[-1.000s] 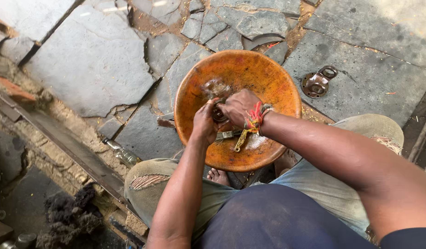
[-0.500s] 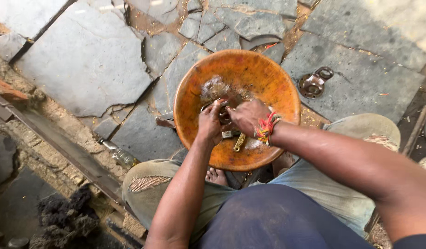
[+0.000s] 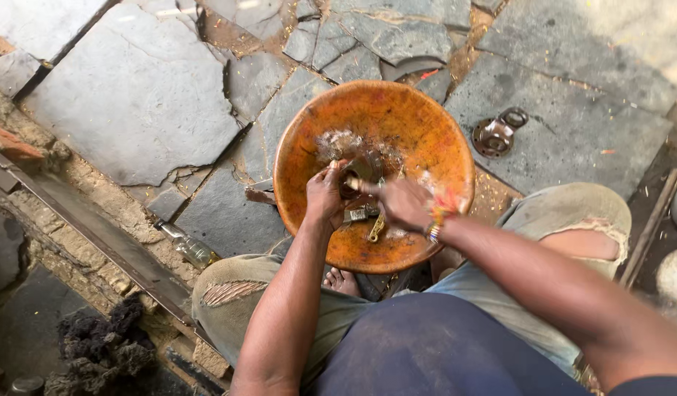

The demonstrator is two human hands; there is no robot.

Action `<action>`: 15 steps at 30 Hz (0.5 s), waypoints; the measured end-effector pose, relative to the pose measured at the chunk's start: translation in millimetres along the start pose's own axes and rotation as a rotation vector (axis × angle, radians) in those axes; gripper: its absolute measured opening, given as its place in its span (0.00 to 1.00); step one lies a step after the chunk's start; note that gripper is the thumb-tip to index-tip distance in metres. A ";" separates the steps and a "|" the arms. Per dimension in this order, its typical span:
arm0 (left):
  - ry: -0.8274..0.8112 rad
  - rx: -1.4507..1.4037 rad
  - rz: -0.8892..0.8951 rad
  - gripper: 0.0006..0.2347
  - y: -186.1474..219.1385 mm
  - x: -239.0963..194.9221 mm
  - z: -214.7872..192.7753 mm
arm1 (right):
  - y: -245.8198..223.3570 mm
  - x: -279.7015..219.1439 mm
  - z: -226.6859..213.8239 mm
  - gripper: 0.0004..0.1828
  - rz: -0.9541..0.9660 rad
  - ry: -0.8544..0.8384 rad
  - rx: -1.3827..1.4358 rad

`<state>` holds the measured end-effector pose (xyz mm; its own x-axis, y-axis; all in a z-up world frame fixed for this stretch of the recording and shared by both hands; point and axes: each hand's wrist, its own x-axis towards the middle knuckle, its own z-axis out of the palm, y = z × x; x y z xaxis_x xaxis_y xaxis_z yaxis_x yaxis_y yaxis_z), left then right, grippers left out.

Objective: The person scrubs a metal part in a bowl using a brush and liquid, then pours more liquid from a bottle onto the part. Finally, the person wipes the metal part dry with a cloth.

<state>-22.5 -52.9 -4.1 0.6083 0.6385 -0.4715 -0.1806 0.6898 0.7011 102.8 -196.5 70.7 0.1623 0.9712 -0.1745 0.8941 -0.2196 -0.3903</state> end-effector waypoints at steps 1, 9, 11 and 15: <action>0.025 0.031 -0.004 0.14 1.8 1.0 1.7 | -1.6 -2.6 5.5 0.27 0.077 -0.067 0.183; 0.142 0.057 0.054 0.15 14.2 22.9 -3.3 | 46.9 -27.3 15.7 0.26 0.283 0.187 0.497; 0.179 0.284 0.107 0.16 9.2 24.8 -4.4 | 42.3 -19.8 23.6 0.26 0.341 0.221 0.526; 0.246 0.722 0.181 0.19 2.8 7.7 15.7 | 24.8 19.4 53.6 0.27 0.467 0.066 0.381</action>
<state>-6.2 -51.4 2.6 0.4137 0.8352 -0.3624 0.3382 0.2286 0.9129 105.7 -188.0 9.2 0.5378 0.7651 -0.3542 0.5114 -0.6300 -0.5844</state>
